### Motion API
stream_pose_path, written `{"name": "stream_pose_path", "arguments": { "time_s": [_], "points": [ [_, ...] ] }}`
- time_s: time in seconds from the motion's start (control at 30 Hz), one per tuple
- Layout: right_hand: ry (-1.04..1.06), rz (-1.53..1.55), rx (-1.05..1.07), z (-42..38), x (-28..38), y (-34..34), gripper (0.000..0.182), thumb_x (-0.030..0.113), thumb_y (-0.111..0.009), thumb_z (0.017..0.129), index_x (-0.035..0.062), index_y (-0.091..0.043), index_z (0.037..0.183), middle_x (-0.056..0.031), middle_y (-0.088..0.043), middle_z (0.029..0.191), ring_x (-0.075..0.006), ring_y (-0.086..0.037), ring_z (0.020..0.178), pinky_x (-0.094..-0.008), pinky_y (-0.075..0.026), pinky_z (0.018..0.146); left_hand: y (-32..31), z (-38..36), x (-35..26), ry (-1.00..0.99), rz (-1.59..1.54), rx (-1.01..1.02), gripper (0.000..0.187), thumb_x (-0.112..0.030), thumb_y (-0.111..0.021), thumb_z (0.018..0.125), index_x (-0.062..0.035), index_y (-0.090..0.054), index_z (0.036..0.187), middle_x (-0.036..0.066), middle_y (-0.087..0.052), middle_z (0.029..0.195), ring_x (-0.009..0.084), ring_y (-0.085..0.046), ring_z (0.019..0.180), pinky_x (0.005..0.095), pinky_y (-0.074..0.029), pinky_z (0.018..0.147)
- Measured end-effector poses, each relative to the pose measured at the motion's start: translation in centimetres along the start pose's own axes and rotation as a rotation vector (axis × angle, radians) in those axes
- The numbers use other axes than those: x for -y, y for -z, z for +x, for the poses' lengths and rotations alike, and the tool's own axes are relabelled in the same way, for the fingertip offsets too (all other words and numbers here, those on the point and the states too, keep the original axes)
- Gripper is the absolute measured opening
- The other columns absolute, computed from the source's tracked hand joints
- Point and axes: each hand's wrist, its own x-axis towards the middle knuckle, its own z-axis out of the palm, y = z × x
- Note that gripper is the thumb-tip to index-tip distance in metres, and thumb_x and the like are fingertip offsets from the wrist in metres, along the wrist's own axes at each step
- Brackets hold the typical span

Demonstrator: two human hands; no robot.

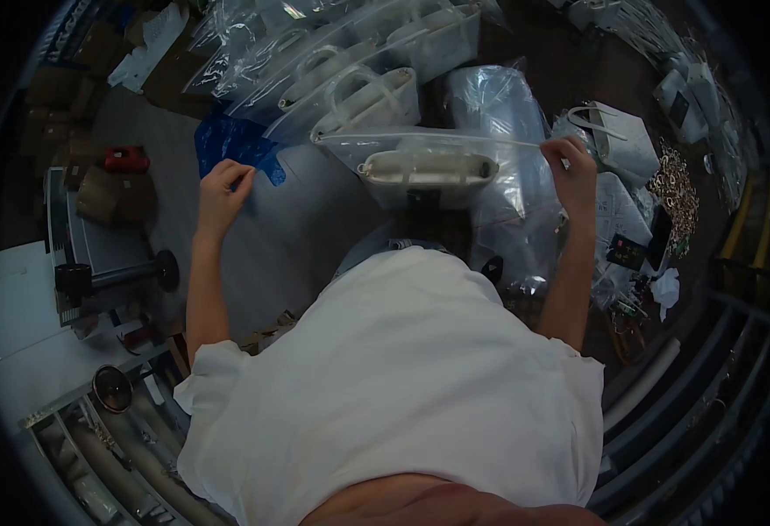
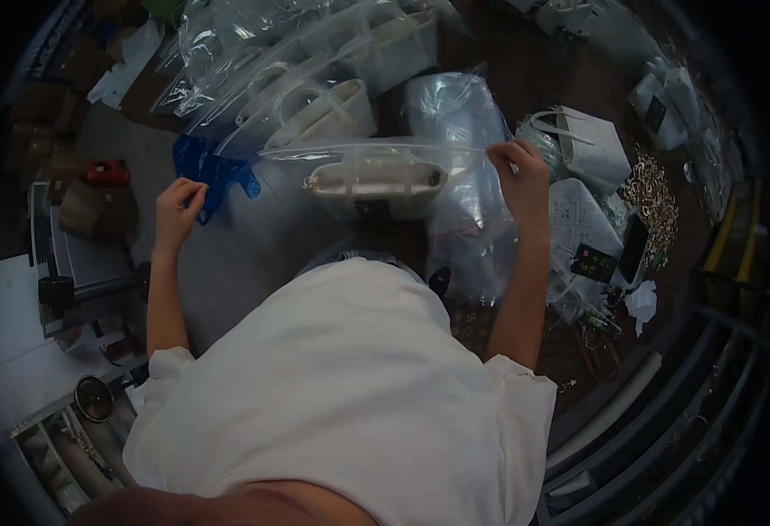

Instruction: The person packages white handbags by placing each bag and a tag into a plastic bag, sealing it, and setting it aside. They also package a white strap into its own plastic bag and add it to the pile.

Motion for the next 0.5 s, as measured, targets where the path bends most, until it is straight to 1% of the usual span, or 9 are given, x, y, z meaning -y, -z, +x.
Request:
{"name": "stream_pose_path", "arguments": {
  "time_s": [0.03,0.1,0.17,0.23,0.3,0.33,0.4,0.43,0.5],
  "points": [
    [-0.099,0.073,0.046,-0.3,0.1,0.1,0.007,-0.001,-0.062,0.074,0.0001,-0.061,0.081,-0.0069,-0.058,0.076,-0.0162,-0.058,0.071,-0.0246,-0.045,0.063,-0.5,0.0,0.0,0.001,0.003,-0.014,0.02,-0.008,-0.068,0.071,-0.0001,-0.064,0.089,0.007,-0.059,0.084,0.0143,-0.058,0.073,0.0238,-0.046,0.06],
    [-0.059,0.126,0.073,-0.3,0.9,-0.6,0.008,-0.001,-0.062,0.074,0.0001,-0.061,0.081,-0.0074,-0.058,0.075,-0.0156,-0.058,0.069,-0.0246,-0.045,0.061,-3.1,0.0,-1.0,-0.059,-0.191,0.15,0.032,-0.011,-0.07,0.07,-0.0017,-0.06,0.099,0.008,-0.058,0.096,0.0174,-0.057,0.087,0.0261,-0.046,0.075],
    [-0.017,0.173,0.095,-0.3,1.2,-1.5,0.008,-0.001,-0.062,0.074,0.0001,-0.061,0.082,-0.0078,-0.057,0.074,-0.015,-0.058,0.067,-0.0245,-0.045,0.06,-8.9,0.6,-0.7,0.015,-0.339,0.215,0.047,-0.013,-0.072,0.069,-0.0039,-0.055,0.112,0.006,-0.056,0.108,0.0169,-0.054,0.098,0.0273,-0.042,0.086],
    [-0.013,0.228,0.102,-0.3,1.3,-2.0,0.014,-0.001,-0.062,0.074,0.0019,-0.061,0.087,-0.0084,-0.058,0.08,-0.0154,-0.058,0.067,-0.0247,-0.046,0.061,-13.9,2.1,-1.9,-0.084,-0.718,0.263,0.055,-0.014,-0.07,0.072,-0.0051,-0.048,0.122,0.005,-0.054,0.115,0.0135,-0.052,0.1,0.0264,-0.042,0.087],
    [-0.06,0.204,0.042,-0.7,2.5,-1.4,0.017,-0.001,-0.061,0.074,0.0022,-0.061,0.091,-0.0085,-0.057,0.083,-0.0154,-0.058,0.069,-0.0246,-0.046,0.061,-16.6,3.4,-4.7,-0.005,-1.017,0.407,0.038,-0.018,-0.068,0.076,-0.0038,-0.058,0.109,0.009,-0.061,0.101,0.0123,-0.056,0.091,0.0257,-0.044,0.081],
    [-0.116,0.185,0.0,-0.9,3.1,-1.1,0.02,-0.001,-0.061,0.075,0.0026,-0.06,0.094,-0.0086,-0.057,0.086,-0.0154,-0.058,0.07,-0.0246,-0.046,0.062,-16.5,4.3,-6.2,-0.02,-1.01,0.402,0.038,-0.018,-0.068,0.076,-0.0038,-0.058,0.109,0.009,-0.061,0.101,0.0123,-0.056,0.091,0.0257,-0.044,0.081],
    [-0.124,0.139,-0.071,-1.6,4.0,0.4,0.022,-0.002,-0.06,0.075,0.0024,-0.059,0.097,-0.0086,-0.057,0.09,-0.0154,-0.057,0.073,-0.0249,-0.046,0.063,-15.3,5.6,-8.9,-0.004,-0.702,0.348,0.023,-0.022,-0.062,0.081,-0.0057,-0.065,0.098,0.005,-0.065,0.082,0.0093,-0.057,0.075,0.0259,-0.046,0.068],
    [-0.144,0.092,-0.133,-1.9,4.7,1.3,0.025,-0.002,-0.059,0.075,0.0021,-0.058,0.099,-0.0086,-0.057,0.093,-0.0153,-0.057,0.076,-0.0251,-0.046,0.064,-14.6,6.3,-10.0,-0.003,-0.701,0.339,0.023,-0.022,-0.062,0.081,-0.0057,-0.065,0.098,0.005,-0.065,0.082,0.0093,-0.057,0.075,0.0259,-0.046,0.068],
    [-0.074,0.067,-0.178,-2.2,7.0,3.5,0.024,-0.001,-0.059,0.075,0.0014,-0.058,0.098,-0.0099,-0.057,0.094,-0.0172,-0.056,0.078,-0.0266,-0.046,0.065,-13.0,8.2,-11.8,-0.078,-0.647,0.122,0.022,-0.027,-0.059,0.083,-0.007,-0.067,0.086,0.002,-0.063,0.069,0.007,-0.054,0.062,0.0265,-0.044,0.056]
  ]
}}
